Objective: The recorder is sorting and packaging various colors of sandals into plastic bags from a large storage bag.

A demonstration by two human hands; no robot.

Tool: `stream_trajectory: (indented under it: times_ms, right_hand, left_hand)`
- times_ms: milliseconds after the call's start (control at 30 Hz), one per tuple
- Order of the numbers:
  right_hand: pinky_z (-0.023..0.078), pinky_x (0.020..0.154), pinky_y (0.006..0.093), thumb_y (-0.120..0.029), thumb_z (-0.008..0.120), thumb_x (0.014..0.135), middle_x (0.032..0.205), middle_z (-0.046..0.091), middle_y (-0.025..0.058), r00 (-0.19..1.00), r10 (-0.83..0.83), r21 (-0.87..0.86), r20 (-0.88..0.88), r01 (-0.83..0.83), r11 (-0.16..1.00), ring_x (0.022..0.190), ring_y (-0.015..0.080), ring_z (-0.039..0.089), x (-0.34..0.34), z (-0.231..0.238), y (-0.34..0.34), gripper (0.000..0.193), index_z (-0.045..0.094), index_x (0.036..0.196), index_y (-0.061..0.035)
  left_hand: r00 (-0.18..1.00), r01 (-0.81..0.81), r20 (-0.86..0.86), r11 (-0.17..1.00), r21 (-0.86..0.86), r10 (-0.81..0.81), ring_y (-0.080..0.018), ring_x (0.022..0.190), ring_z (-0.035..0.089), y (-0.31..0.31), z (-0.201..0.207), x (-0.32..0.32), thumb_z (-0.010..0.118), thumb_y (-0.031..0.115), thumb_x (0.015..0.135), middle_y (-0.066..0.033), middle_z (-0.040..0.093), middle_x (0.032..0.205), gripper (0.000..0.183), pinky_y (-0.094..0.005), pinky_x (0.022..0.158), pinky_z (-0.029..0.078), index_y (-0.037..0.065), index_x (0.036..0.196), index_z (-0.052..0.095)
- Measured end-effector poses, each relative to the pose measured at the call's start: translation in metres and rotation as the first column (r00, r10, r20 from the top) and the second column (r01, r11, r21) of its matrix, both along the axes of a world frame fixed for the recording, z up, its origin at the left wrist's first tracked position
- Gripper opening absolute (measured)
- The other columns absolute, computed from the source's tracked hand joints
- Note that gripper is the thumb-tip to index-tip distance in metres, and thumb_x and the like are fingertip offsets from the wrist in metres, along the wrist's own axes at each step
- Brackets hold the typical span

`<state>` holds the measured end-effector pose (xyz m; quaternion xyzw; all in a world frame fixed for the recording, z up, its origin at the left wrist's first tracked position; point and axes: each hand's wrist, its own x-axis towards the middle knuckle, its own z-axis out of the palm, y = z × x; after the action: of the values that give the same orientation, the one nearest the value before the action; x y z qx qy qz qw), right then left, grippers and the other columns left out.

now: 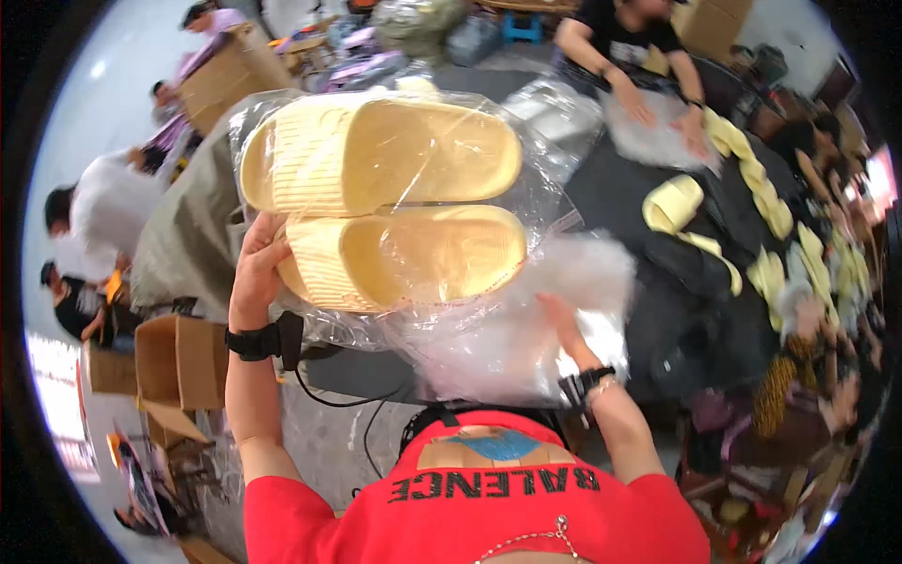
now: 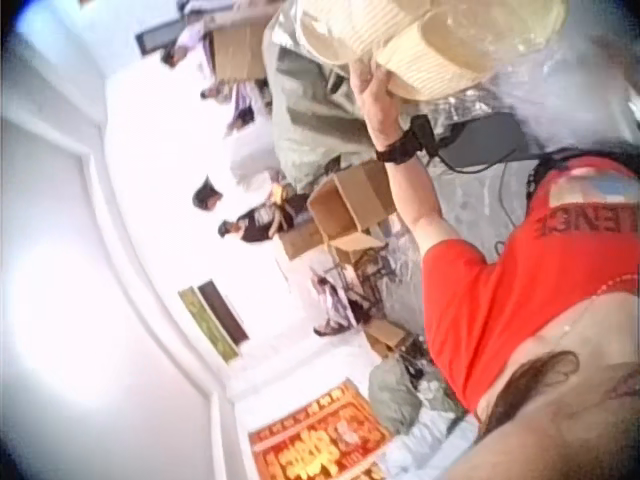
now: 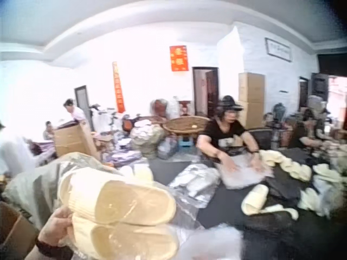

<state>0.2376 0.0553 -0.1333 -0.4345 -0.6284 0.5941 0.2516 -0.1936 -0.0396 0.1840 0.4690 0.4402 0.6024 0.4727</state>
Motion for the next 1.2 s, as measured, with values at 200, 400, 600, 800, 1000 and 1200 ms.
stream_trajectory:
  times_ms: [200, 400, 600, 800, 1000, 1200]
  right_hand:
    - [0.039, 0.089, 0.0309, -0.064, 0.037, 0.085, 0.128, 0.049, 0.0098, 0.691, -0.316, -0.315, -0.650, 0.133, 0.940, 0.112, 0.0193, 0.049, 0.050, 0.180, 0.011, 0.074, 0.029, 0.138, -0.0125]
    - [0.040, 0.091, 0.0276, -0.038, 0.058, 0.085, 0.124, 0.050, 0.0091, 0.926, 0.169, -0.026, -0.337, -0.188, 0.982, 0.108, 0.0162, 0.052, 0.058, 0.207, -0.003, 0.068, 0.028, 0.138, -0.0091]
    - [0.050, 0.080, 0.0356, -0.017, 0.057, 0.085, 0.106, 0.056, 0.0109, 0.782, -0.490, -0.522, -0.385, 0.254, 0.815, 0.098, 0.0205, 0.056, 0.039, 0.112, -0.044, 0.043, 0.040, 0.121, -0.0013]
    - [0.051, 0.077, 0.0390, -0.013, 0.052, 0.088, 0.107, 0.055, 0.0102, 0.709, -0.685, -0.641, -0.169, 0.448, 0.623, 0.095, 0.0237, 0.058, 0.054, 0.047, -0.076, 0.032, 0.040, 0.116, -0.0054]
    - [0.051, 0.075, 0.0416, -0.013, 0.051, 0.088, 0.109, 0.053, 0.0125, 0.745, -0.648, -0.643, -0.159, 0.419, 0.641, 0.096, 0.0258, 0.058, 0.063, 0.037, -0.070, 0.035, 0.035, 0.118, -0.0041]
    - [0.049, 0.080, 0.0418, -0.011, 0.051, 0.088, 0.111, 0.051, 0.0152, 0.707, -0.666, -0.648, -0.239, 0.394, 0.652, 0.100, 0.0272, 0.055, 0.062, 0.029, -0.072, 0.039, 0.034, 0.121, -0.0025]
  left_hand:
    - [0.951, 0.287, -0.037, 0.923, -0.257, -0.306, -0.0147, 0.105, 0.053, 0.012, -0.031, 0.056, 0.057, 0.001, 0.080, -0.0072, 0.058, 0.113, 0.041, -0.0263, 0.090, 0.040, -0.001, 0.120, 0.050]
    - [0.596, 0.507, -0.480, 0.765, -0.398, -0.644, -0.0063, 0.095, 0.050, 0.063, -0.019, 0.138, 0.059, 0.005, 0.081, 0.0005, 0.059, 0.102, 0.036, -0.0230, 0.084, 0.041, 0.002, 0.116, 0.054]
    - [0.982, 0.172, 0.119, 0.946, -0.273, -0.144, -0.0114, 0.097, 0.052, 0.117, -0.073, 0.150, 0.053, 0.022, 0.089, -0.0061, 0.054, 0.108, 0.049, -0.0253, 0.078, 0.042, 0.008, 0.134, 0.037]
    - [0.957, -0.168, -0.282, 0.921, -0.352, 0.067, -0.0107, 0.068, 0.055, 0.051, -0.214, 0.158, 0.051, 0.012, 0.082, -0.0047, 0.060, 0.078, 0.023, -0.0247, 0.058, 0.044, 0.000, 0.101, 0.059]
    - [0.608, 0.403, -0.297, 0.609, -0.683, -0.736, -0.0190, 0.069, 0.060, -0.024, -0.199, 0.230, 0.055, 0.022, 0.084, -0.0121, 0.064, 0.076, 0.026, -0.0311, 0.063, 0.048, 0.001, 0.096, 0.063]
    - [0.664, -0.122, -0.712, 0.906, -0.405, -0.229, -0.0308, 0.077, 0.061, -0.048, -0.200, 0.211, 0.055, 0.034, 0.084, -0.0195, 0.063, 0.088, 0.040, -0.0359, 0.069, 0.047, -0.001, 0.105, 0.055]
